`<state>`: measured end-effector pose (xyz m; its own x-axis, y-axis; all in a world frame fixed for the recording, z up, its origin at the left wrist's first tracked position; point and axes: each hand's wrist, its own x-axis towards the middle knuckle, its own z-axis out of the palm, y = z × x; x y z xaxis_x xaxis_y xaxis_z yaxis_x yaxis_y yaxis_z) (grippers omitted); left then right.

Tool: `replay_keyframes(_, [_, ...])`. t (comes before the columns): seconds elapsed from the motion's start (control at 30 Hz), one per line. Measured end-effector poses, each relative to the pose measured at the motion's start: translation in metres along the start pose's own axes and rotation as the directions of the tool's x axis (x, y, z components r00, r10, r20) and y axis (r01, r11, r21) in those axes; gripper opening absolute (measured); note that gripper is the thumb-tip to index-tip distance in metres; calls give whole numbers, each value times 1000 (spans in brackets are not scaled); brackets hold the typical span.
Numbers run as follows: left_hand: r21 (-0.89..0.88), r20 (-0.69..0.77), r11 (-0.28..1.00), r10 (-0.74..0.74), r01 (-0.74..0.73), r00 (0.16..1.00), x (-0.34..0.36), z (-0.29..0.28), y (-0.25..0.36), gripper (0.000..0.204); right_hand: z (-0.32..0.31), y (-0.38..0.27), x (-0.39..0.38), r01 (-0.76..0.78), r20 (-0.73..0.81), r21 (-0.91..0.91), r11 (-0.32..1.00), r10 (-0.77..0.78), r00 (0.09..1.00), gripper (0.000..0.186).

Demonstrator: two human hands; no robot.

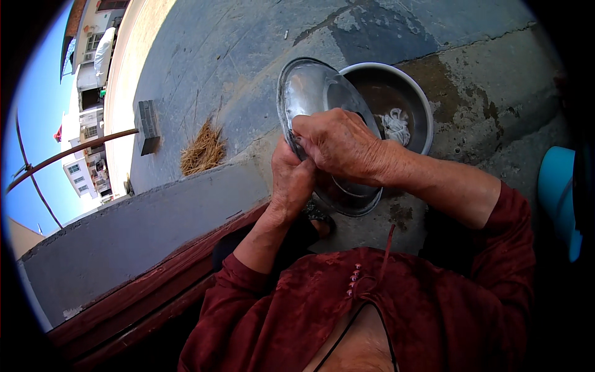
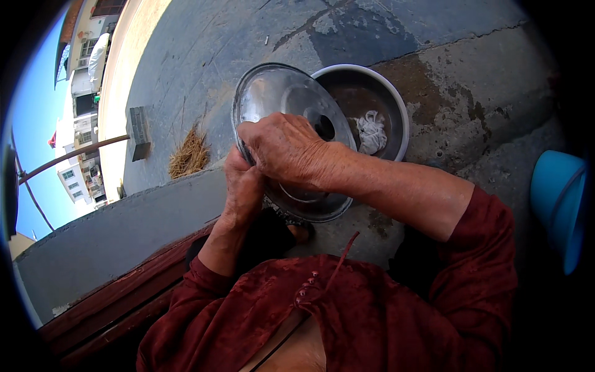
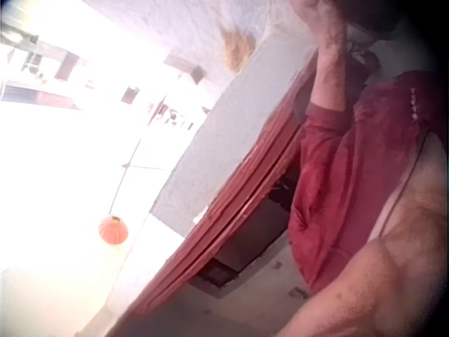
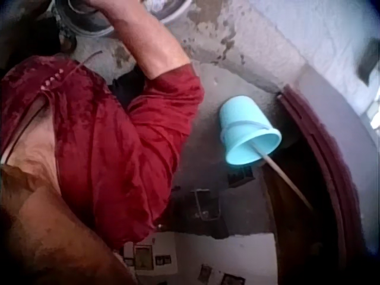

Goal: The person uses a pair of shears to poke and widen a hole in the center of a metal pot lid while sitting outdoors, then wipes the lid with a cloth and continues to scrape the hole with the shears.

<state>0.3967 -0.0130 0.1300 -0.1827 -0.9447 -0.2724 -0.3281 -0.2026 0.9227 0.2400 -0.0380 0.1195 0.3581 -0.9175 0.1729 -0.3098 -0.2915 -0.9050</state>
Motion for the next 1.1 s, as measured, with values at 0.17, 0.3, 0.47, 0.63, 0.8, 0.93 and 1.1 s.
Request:
replay_keyframes(0.17, [-71,37,994,-86,88,996,1,-1,2,30,0,2,-6,15,-36,71,997,-13,999,12])
replay_keyframes(0.3, [15,28,999,-46,45,999,3,-2,-1,28,4,9,-7,72,-80,113,991,-63,995,12])
replay_keyframes(0.47, [-26,43,999,-46,47,998,3,-3,0,28,5,10,-5,94,-76,88,992,-88,993,10])
replay_keyframes(0.63, [-59,55,995,-83,87,995,3,-2,4,30,7,7,-3,100,-75,54,994,-96,993,9])
replay_keyframes(0.8, [-21,28,999,-31,32,999,3,0,0,31,5,6,11,101,-110,16,995,-99,989,11])
replay_keyframes(0.93, [8,-4,1000,-4,4,1000,4,0,-3,31,-3,2,15,-26,-13,44,999,27,1000,11])
replay_keyframes(1.1, [-5,19,999,-37,37,999,3,2,2,31,-1,1,4,-9,-11,108,994,10,1000,14])
